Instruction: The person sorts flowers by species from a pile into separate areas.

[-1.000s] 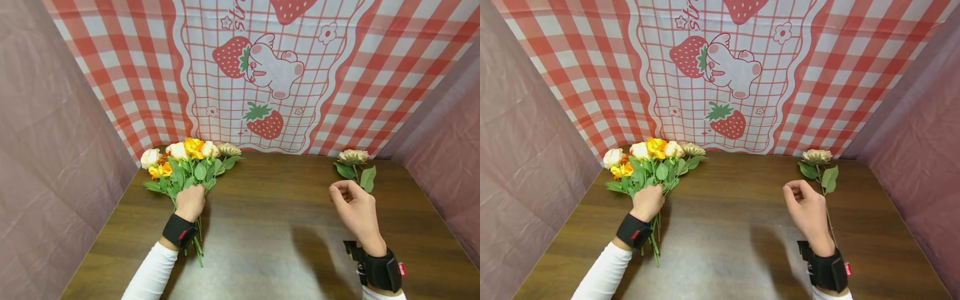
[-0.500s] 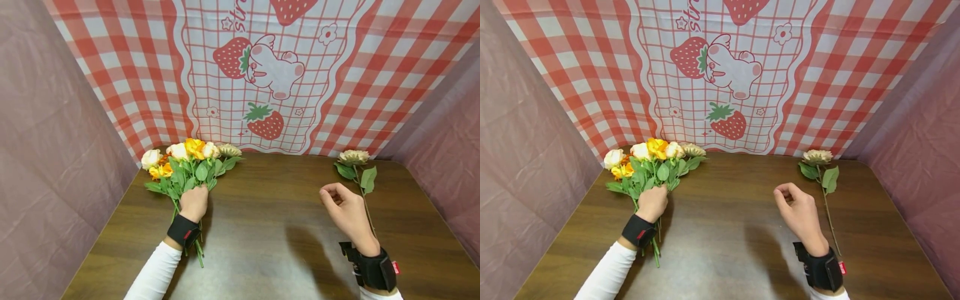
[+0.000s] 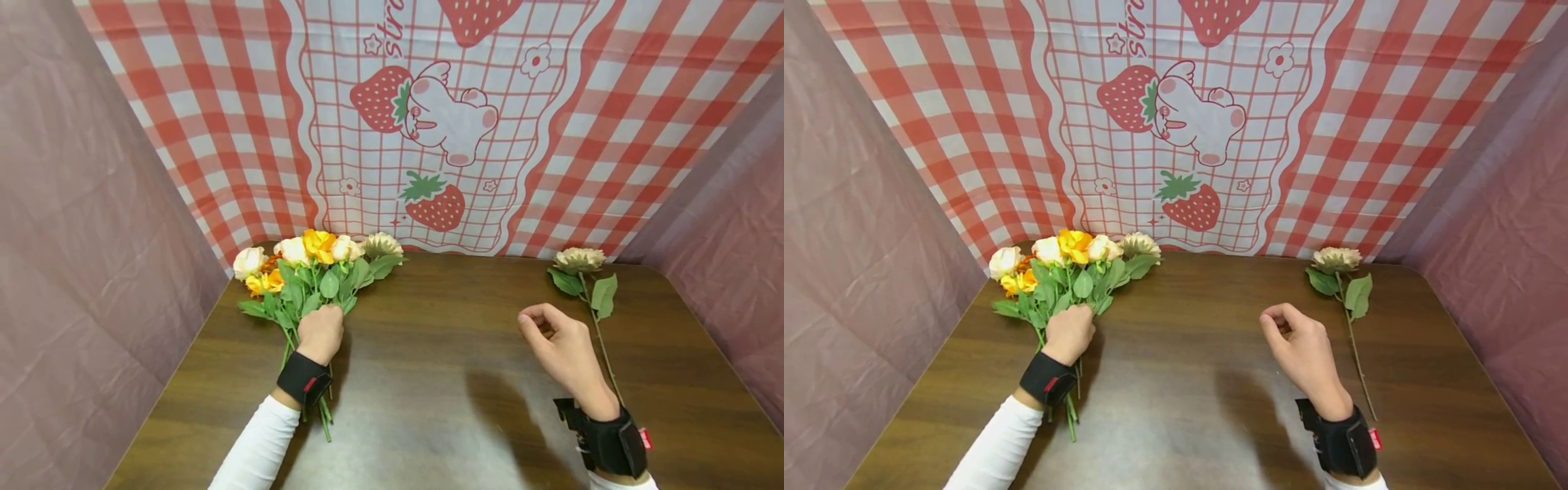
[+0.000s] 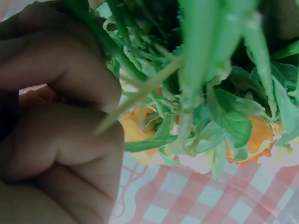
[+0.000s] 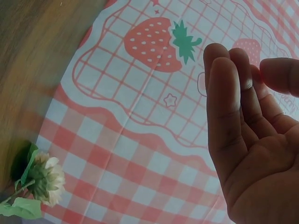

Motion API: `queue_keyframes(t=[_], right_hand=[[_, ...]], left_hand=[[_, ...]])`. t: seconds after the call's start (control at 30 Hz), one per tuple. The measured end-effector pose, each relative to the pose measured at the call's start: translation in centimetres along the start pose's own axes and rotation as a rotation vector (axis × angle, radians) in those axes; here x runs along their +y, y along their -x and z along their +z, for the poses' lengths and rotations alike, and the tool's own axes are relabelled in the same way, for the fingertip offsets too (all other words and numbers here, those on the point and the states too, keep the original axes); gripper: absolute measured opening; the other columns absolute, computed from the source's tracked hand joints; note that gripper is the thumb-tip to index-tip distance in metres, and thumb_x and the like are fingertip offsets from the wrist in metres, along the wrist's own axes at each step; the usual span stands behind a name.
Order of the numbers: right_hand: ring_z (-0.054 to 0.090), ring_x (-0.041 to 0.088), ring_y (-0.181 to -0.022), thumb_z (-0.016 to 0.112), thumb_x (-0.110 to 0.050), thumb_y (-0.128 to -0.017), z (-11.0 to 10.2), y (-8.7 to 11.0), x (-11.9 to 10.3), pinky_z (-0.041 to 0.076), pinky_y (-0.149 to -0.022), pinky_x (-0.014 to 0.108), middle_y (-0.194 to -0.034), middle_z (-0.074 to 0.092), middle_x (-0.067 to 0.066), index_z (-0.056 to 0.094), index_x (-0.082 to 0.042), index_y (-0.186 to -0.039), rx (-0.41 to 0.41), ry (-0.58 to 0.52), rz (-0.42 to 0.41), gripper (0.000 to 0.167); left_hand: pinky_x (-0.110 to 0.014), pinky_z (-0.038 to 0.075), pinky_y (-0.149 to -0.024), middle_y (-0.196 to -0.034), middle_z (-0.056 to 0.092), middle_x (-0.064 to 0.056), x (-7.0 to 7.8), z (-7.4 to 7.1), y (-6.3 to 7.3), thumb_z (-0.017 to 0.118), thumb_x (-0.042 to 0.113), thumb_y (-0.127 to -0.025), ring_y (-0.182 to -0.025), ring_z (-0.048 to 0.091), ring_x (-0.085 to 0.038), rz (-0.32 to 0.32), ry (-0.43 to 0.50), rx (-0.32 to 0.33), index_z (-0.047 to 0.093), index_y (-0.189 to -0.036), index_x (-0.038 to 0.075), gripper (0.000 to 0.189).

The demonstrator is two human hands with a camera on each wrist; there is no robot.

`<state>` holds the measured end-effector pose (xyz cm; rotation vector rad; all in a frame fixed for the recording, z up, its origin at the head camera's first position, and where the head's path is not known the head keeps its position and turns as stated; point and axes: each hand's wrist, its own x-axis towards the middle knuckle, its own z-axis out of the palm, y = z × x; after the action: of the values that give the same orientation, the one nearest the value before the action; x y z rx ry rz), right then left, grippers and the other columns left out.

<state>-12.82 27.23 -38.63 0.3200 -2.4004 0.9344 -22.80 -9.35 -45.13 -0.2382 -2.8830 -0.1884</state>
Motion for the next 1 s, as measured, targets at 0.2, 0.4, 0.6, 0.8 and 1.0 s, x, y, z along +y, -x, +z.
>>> queue_keyframes(t=[0.2, 0.4, 0.6, 0.8, 1.0], right_hand=[[0.052, 0.0, -0.065, 0.066, -0.002, -0.093, 0.0, 0.0, 0.2, 0.041, -0.062, 0.012, -0.077, 0.063, -0.002, 0.068, -0.006, -0.096, -0.006, 0.004, -0.009, 0.006], [0.053, 0.0, -0.065, 0.066, -0.003, -0.093, 0.1, -0.1, 0.2, 0.042, -0.061, 0.012, -0.077, 0.063, -0.002, 0.069, -0.007, -0.095, -0.014, 0.008, -0.004, 0.005], [0.054, 0.001, -0.065, 0.066, -0.003, -0.093, 0.2, -0.1, 0.2, 0.042, -0.061, 0.012, -0.078, 0.064, -0.002, 0.069, -0.006, -0.095, -0.027, 0.018, -0.008, 0.005], [0.055, 0.002, -0.066, 0.066, -0.003, -0.093, 0.2, 0.0, 0.1, 0.043, -0.061, 0.012, -0.079, 0.065, -0.002, 0.069, -0.007, -0.096, -0.037, 0.016, -0.01, 0.006], [0.055, 0.0, -0.068, 0.067, -0.002, -0.093, 0.1, 0.0, -0.1, 0.043, -0.063, 0.011, -0.079, 0.065, -0.002, 0.07, -0.008, -0.096, -0.031, 0.012, -0.021, 0.007]], left_hand=[[-0.048, 0.05, -0.046, -0.067, 0.065, -0.017, -0.2, -0.5, 0.3, 0.07, 0.007, -0.082, -0.058, 0.065, -0.038, 0.03, 0.026, 0.062, 0.061, -0.073, 0.0, 0.015], [-0.048, 0.048, -0.045, -0.066, 0.062, -0.021, -0.2, -1.3, 0.4, 0.066, 0.003, -0.083, -0.056, 0.063, -0.039, 0.022, 0.134, 0.021, 0.057, -0.078, -0.002, 0.012], [-0.044, 0.048, -0.046, -0.063, 0.058, -0.02, -0.2, -1.9, 0.5, 0.062, -0.002, -0.082, -0.053, 0.06, -0.036, 0.074, 0.223, -0.008, 0.053, -0.079, -0.002, 0.01], [-0.038, 0.041, -0.041, -0.056, 0.05, -0.013, 0.0, -2.8, 0.7, 0.06, -0.004, -0.083, -0.045, 0.053, -0.029, 0.146, 0.271, 0.034, 0.048, -0.078, 0.001, 0.013], [-0.035, 0.037, -0.039, -0.053, 0.045, -0.008, 0.3, -3.9, 1.1, 0.059, -0.004, -0.084, -0.042, 0.048, -0.025, 0.203, 0.292, 0.13, 0.045, -0.077, 0.003, 0.017]])
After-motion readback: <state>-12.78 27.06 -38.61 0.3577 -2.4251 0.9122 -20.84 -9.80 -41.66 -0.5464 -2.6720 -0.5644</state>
